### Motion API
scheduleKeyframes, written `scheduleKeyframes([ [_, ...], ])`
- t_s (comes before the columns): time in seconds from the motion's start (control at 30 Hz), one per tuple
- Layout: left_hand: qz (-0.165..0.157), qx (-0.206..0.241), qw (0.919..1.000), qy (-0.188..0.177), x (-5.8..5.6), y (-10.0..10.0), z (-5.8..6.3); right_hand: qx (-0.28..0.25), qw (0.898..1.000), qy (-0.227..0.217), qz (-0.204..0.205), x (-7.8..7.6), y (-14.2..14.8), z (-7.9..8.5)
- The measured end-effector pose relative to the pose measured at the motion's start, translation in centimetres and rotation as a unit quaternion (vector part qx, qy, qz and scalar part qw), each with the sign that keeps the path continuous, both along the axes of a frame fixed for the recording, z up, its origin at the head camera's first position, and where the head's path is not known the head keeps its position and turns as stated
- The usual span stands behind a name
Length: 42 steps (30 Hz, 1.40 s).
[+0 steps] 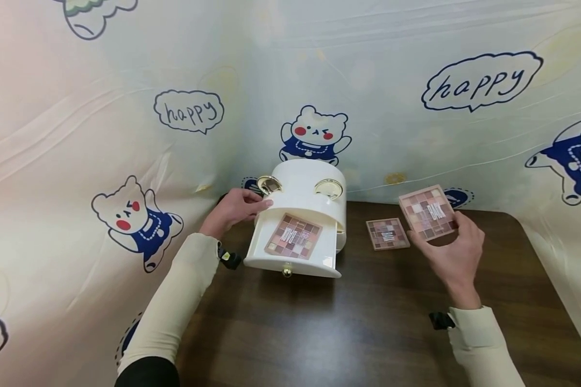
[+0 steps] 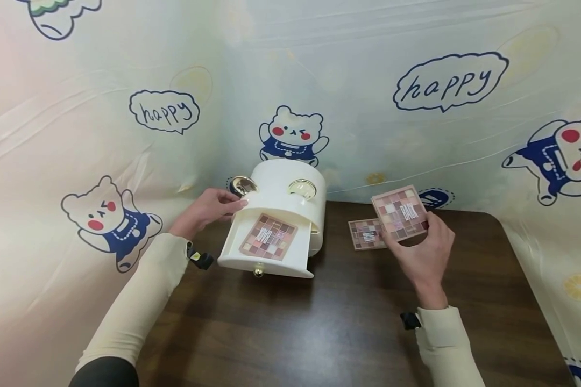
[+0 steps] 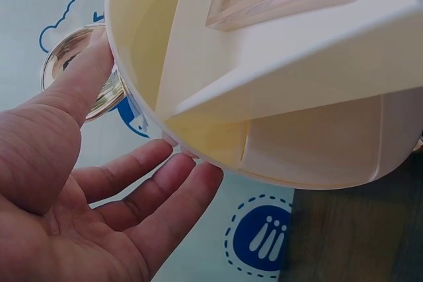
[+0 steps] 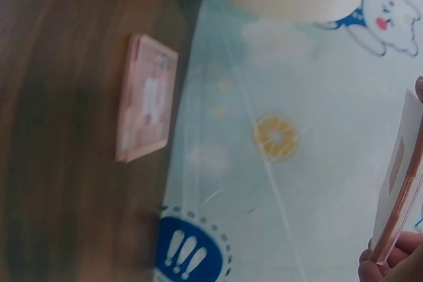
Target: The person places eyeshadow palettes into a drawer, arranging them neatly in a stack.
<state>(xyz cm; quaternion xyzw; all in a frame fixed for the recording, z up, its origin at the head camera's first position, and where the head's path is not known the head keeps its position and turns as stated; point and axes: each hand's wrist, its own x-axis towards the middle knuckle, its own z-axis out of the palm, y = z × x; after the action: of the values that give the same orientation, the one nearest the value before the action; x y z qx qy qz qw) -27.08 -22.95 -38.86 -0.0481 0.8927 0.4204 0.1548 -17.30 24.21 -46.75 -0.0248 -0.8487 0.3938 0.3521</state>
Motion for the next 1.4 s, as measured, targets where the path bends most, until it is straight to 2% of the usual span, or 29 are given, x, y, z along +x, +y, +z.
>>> scheduleKeyframes([
  [0.33,-0.003,-0.002,1.0000,0.001,0.1,0.0,0.2,0.011,0.997,0.029,0.066,-0.3,-2.7,2.2],
  [0.7,0.001,-0.004,1.0000,-0.004,0.1,0.1,0.3,0.016,0.989,0.016,0.143,-0.2,-5.7,3.6],
  [1.1,-0.001,-0.008,1.0000,0.000,-0.1,0.1,0.1,0.020,0.980,-0.031,0.196,0.1,-8.3,4.3],
  [1.4,0.003,-0.002,1.0000,-0.008,0.0,0.1,0.1,0.023,0.962,-0.070,0.262,0.4,-10.0,5.4],
])
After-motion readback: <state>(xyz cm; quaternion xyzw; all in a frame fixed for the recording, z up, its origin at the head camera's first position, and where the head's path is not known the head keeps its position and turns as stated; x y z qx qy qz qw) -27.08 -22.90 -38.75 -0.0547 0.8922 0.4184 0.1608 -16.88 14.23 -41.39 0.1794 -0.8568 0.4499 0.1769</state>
